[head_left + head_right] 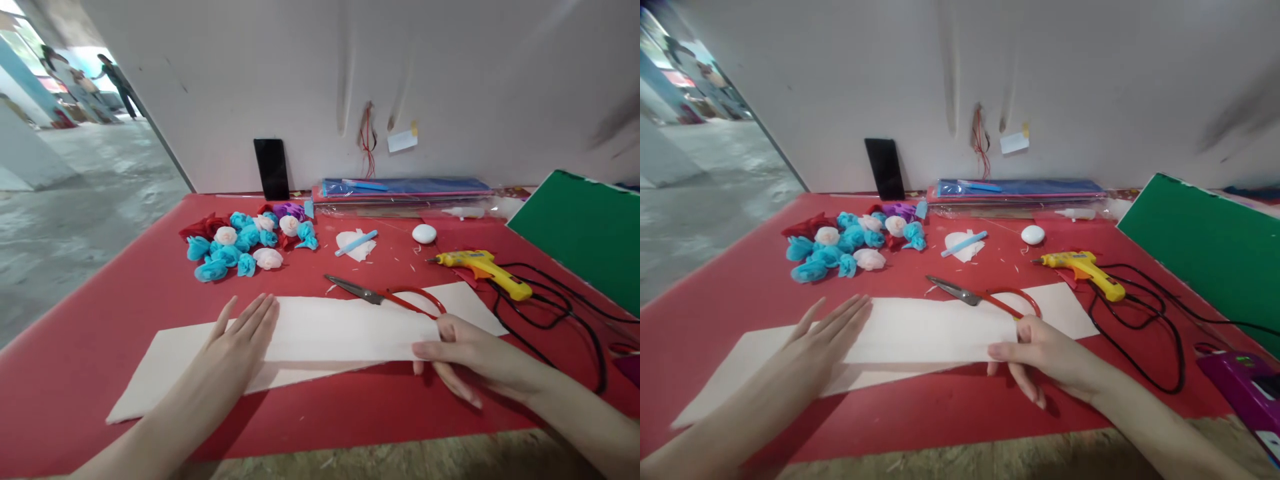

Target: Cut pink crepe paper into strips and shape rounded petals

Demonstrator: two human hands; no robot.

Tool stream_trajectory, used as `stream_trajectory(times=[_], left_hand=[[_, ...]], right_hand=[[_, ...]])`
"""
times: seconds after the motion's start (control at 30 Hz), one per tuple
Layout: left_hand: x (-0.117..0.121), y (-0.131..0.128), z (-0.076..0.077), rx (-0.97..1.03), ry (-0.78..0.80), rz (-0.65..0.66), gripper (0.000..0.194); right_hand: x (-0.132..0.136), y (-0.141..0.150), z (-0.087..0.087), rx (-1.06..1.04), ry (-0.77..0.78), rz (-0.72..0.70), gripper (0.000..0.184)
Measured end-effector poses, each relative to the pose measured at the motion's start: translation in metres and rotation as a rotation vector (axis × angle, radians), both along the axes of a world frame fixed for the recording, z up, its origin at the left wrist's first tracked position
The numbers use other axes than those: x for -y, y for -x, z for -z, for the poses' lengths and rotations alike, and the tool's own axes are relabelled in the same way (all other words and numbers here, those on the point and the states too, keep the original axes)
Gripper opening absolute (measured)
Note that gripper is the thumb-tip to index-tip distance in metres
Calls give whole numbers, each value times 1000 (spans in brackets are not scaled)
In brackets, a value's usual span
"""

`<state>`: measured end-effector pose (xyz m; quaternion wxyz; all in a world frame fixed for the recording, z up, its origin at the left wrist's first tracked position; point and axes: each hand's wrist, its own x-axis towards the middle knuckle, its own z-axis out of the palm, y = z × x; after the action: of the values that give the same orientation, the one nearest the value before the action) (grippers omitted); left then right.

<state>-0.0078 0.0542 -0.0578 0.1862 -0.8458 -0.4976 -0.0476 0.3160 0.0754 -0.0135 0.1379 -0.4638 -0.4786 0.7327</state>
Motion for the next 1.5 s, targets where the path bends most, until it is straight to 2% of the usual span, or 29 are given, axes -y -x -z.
stream_trajectory(times=[0.13, 0.27, 0.37, 0.43, 0.53, 0.63, 0.73, 0.83, 0.97, 1.07, 1.23, 1.5], left_hand=[[1, 13, 1, -43, 37, 23, 53], [1, 31, -9, -61, 39, 108, 58], [7, 29, -20, -7, 72, 167, 72], [14, 16, -29, 36, 149, 256, 77], [23, -16, -46, 42, 293, 471, 68], [25, -50, -58, 57, 368, 526, 49], [20, -78, -59, 163, 471, 529, 50], [14, -99, -50, 259, 525, 577, 55], [9, -113, -35, 328, 595, 559, 63], [10, -109, -27, 324, 636, 501, 64], [12, -87, -22, 253, 628, 354, 58], [11, -46, -21, 137, 491, 133, 50]], right_hand=[[-4, -17, 5, -5, -13, 44, 31], [-10, -29, 7, 58, -41, 72, 33], [-12, -30, 7, 86, -23, 30, 34], [-13, -27, 8, 81, -7, -5, 33], [-12, -21, 8, 92, 19, -86, 32], [-10, -14, 7, 114, 38, -144, 34], [-7, -7, 6, 119, 46, -157, 33], [-1, 1, 7, 124, -1, -154, 36], [5, 6, 12, 215, -23, -152, 39], [6, 7, 16, 258, 4, -143, 36], [5, 11, 14, 325, 12, -152, 28], [7, 12, 11, 364, 43, -154, 26]])
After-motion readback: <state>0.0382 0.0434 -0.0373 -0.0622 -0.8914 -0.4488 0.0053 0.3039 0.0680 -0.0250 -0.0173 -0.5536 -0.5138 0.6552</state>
